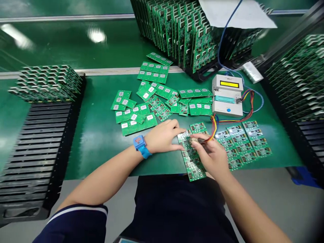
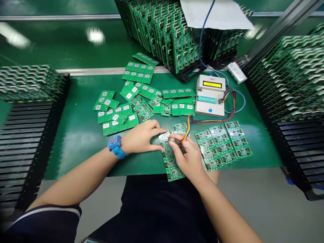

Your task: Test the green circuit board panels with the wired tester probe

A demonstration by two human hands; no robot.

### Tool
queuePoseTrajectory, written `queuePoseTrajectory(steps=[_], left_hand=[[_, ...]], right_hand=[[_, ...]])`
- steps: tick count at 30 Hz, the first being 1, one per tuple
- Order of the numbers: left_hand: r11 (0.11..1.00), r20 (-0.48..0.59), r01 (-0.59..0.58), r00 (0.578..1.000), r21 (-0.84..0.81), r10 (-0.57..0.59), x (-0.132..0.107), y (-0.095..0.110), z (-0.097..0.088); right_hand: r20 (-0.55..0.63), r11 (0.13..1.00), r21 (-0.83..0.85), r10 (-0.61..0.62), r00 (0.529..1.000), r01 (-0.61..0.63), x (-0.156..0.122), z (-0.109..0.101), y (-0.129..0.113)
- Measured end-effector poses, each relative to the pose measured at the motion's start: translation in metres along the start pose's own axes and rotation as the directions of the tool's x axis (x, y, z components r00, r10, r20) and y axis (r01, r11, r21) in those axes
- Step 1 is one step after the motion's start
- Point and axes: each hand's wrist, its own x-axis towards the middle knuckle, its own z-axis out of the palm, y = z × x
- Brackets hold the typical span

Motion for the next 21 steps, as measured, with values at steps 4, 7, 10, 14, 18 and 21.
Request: queuePoseTrajectory(steps=[4,7,10,14,18,21], left_hand=[[1.0,-0.004,-0.004,1.0,-0.004,0.004,0.0,0.0,0.0],[1.0,-0.015,-0.002,1.0,0.0,0.002,0.0,0.0,0.0],[1.0,-0.014,-0.001,1.0,0.0,0.001,0.0,0.0,0.0],[1.0,-0.011,-0.002,1.0,-0.002,0.002,0.0,0.0,0.0],[1.0,-0.014,-0.005,1.0,-0.008,0.005,0.0,0.0,0.0],[1.0,-0.017,-0.003,1.0,-0.007,0.002,0.0,0.0,0.0]], right_hand=[[0.0,0.996,0.069,0.056,0.998,-0.055,-0.02,-0.006,0.003],[0.015,0.996,0.051,0.066,0.998,-0.067,-0.028,-0.008,0.006],[0.021,0.997,0.035,0.07,0.997,-0.071,-0.028,-0.007,0.008],[0.024,0.999,0.01,0.044,0.999,-0.044,-0.025,-0.005,0.008],[0.019,0.998,-0.053,-0.019,1.0,0.02,-0.023,-0.006,0.006],[0.017,0.997,-0.063,-0.045,0.999,0.046,-0.023,-0.006,0.006]])
